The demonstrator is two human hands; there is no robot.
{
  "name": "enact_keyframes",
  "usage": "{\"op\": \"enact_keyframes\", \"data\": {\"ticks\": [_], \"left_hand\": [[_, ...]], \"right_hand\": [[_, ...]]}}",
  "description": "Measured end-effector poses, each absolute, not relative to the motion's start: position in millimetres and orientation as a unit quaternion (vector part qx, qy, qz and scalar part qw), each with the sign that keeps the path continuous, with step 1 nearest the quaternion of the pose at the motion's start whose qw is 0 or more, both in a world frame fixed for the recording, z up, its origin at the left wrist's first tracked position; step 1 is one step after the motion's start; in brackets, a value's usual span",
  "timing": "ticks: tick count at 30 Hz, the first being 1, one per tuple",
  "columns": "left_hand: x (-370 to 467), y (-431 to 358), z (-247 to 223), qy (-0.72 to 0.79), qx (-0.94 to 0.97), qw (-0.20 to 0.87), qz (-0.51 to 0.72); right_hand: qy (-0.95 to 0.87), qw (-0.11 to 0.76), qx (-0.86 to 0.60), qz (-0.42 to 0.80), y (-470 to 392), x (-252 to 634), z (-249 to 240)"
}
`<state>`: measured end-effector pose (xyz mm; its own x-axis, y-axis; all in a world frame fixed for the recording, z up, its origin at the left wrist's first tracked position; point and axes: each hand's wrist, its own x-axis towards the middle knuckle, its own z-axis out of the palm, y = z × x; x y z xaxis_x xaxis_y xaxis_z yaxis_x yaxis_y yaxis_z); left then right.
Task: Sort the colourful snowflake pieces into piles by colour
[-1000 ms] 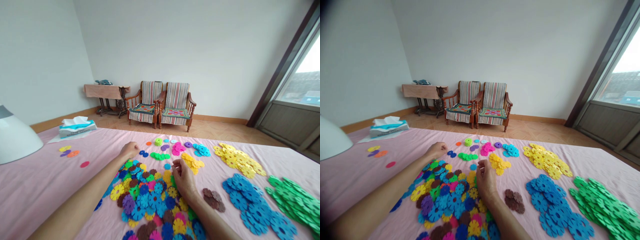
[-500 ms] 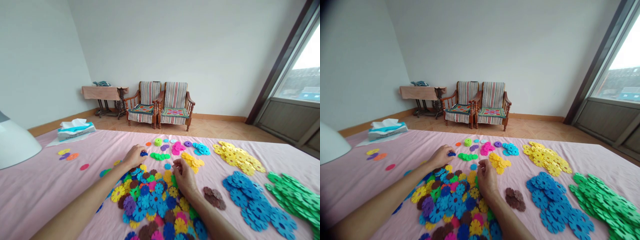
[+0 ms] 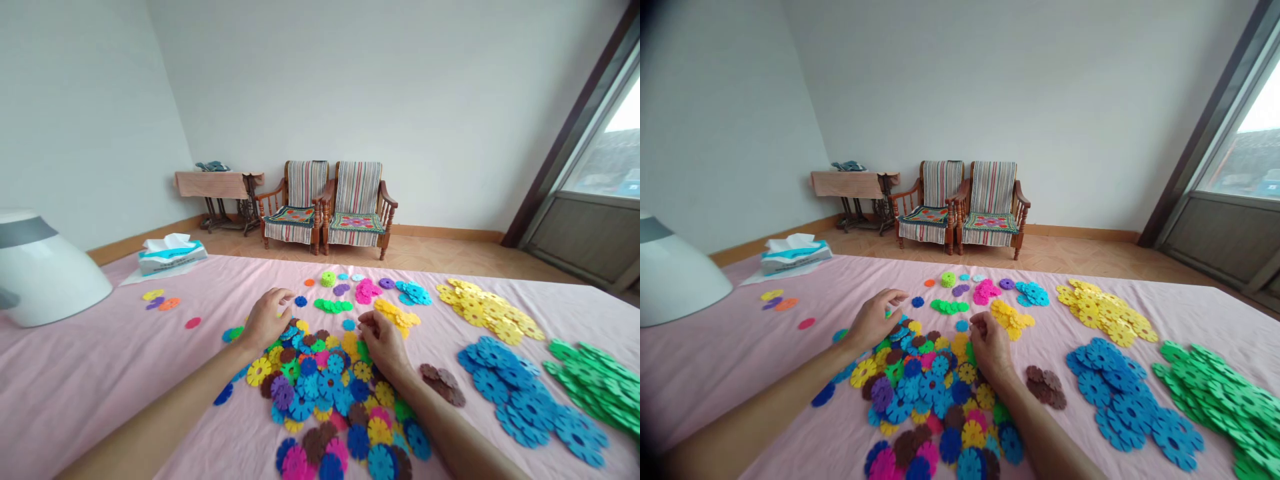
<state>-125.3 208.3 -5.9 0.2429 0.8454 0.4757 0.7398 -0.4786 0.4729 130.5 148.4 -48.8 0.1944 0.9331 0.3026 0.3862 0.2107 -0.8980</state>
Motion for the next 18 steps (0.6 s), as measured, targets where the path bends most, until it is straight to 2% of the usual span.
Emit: {"op": "enact_keyframes", "data": {"ticks": [7,13,15,18], "left_hand": [[-152,145,-17,0.491,0.764,0.084,0.411],[-156,138,-26,0.470,0.735,0.114,0.475],[-157,140,-27,0.473,0.724,0.127,0.486],[-160,140,-28,0.478,0.711,0.134,0.498]], "right_hand": [[-0.585,0.497,-0.583,0.267,151,135,-51],[-0.640,0.469,-0.576,0.198,139,115,-27],[-0.715,0.437,-0.522,0.158,131,93,-15],[-0.825,0.344,-0.434,0.117,120,58,-1]]}}
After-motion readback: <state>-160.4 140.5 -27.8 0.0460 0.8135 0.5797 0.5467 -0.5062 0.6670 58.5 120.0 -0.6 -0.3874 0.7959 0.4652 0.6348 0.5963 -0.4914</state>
